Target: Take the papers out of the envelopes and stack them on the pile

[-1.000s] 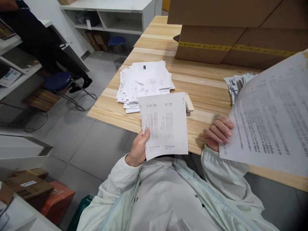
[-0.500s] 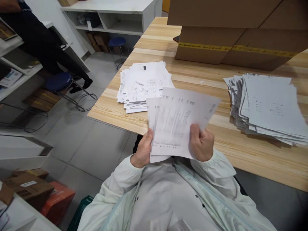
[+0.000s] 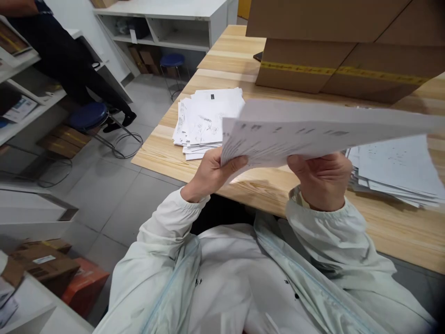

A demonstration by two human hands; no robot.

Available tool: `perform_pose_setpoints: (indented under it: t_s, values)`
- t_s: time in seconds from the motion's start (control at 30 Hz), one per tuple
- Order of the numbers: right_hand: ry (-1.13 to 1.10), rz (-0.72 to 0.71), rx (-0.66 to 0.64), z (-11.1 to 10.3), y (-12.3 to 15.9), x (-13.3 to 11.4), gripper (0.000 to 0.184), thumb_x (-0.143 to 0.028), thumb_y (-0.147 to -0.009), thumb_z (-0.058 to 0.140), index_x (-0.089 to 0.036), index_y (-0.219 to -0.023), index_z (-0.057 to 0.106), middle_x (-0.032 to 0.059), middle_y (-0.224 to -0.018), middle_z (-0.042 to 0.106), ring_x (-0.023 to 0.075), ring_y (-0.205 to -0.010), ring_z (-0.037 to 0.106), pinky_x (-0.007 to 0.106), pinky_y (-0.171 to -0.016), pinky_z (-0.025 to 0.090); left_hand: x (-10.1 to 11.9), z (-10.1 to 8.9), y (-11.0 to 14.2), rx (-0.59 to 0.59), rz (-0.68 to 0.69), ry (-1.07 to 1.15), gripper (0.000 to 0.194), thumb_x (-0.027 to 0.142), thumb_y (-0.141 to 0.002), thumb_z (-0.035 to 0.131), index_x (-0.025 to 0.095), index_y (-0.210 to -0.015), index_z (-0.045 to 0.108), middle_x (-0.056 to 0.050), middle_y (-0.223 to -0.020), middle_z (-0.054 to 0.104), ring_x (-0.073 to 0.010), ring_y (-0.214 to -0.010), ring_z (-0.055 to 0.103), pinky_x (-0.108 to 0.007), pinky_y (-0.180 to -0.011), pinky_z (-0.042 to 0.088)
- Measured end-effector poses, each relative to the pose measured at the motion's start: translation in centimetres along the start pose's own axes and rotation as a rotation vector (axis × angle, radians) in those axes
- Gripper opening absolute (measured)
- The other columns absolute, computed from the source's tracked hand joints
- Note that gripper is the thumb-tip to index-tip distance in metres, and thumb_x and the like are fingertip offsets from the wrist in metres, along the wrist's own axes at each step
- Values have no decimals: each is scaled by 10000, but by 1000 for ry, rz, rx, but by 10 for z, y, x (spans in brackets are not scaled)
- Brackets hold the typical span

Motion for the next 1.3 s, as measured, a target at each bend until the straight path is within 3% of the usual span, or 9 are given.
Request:
perform_pose_setpoints:
  t_s: [0.17, 0.3, 0.6, 0.73, 0.83, 0.93, 1.1, 1.2, 1.3]
  values:
    - [8, 178, -42, 1, 14, 27, 229, -377, -749, 822, -246, -921, 748, 34, -943, 769, 231, -877, 713, 436, -835, 589, -20, 1, -5, 43, -75, 69, 411, 489, -702, 837, 172, -941, 731, -55, -936, 749, -231, -916, 679, -363, -849, 529]
    - [119, 284, -44, -3, 24, 42, 347, -499, -761, 784, -207, -936, 714, 75, -951, 754, 258, -907, 705, 456, -847, 569, -24, 7, 0, 79, -83, 134, 360, 476, -758, 800, 210, -990, 728, -47, -979, 731, -230, -972, 665, -351, -898, 503]
    - [199, 157, 20, 4, 15, 30, 428, -613, -803, 698, -223, -977, 671, 102, -1022, 746, 257, -948, 697, 472, -877, 561, -16, 20, -4, 129, -4, 169, 285, 407, -871, 702, 220, -1087, 696, -48, -1060, 705, -243, -1097, 624, -370, -1008, 454]
    - [316, 174, 75, -1, 17, 20, 367, -568, -884, 624, -208, -900, 695, 85, -927, 751, 238, -881, 687, 438, -804, 567, -9, 28, 1, 160, 0, 155, 307, 359, -895, 676, 227, -1172, 673, -49, -1138, 700, -228, -1111, 613, -346, -1026, 444]
    - [354, 248, 103, -21, 19, 7, 301, -511, -872, 674, -213, -889, 710, 48, -837, 737, 197, -779, 667, 363, -700, 562, -2, 42, 19, 227, -139, 211, 502, 342, -883, 692, 271, -1365, 571, -47, -1211, 695, -192, -992, 635, -318, -952, 486]
    - [256, 472, -33, -51, 25, -1, 343, -493, -838, 724, -250, -1079, 710, 41, -942, 754, 181, -748, 685, 301, -605, 555, -7, 59, 45, 226, -332, 274, 599, 333, -870, 696, 308, -1440, 515, -43, -1207, 707, -164, -863, 625, -300, -866, 516]
    - [168, 942, -265, -101, 54, 5, 405, -517, -799, 751, -226, -1077, 705, 59, -871, 765, 199, -625, 691, 305, -496, 565, -34, 82, 64, -87, -635, 330, 317, 237, -842, 660, 206, -1145, 746, -49, -892, 733, -148, -722, 604, -293, -736, 520]
    - [146, 976, -218, -118, 64, 15, 389, -508, -790, 761, -220, -1045, 707, 59, -818, 762, 202, -603, 692, 310, -493, 576, -45, 91, 55, -208, -809, 442, 274, 137, -810, 626, 158, -1044, 767, -45, -816, 708, -136, -726, 629, -288, -748, 516]
    - [196, 905, -195, -127, 63, 27, 345, -492, -794, 761, -221, -1002, 714, 53, -805, 758, 198, -625, 696, 289, -479, 568, -49, 98, 44, -217, -892, 471, 340, 73, -776, 623, 140, -1082, 756, -44, -817, 713, -130, -743, 647, -289, -780, 522]
Point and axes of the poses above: each hand's wrist, its own y-axis away from the middle knuckle, its own z-axis out of the palm, x = y × z, the point moved 2 cm from there along -y, towards the middle knuckle
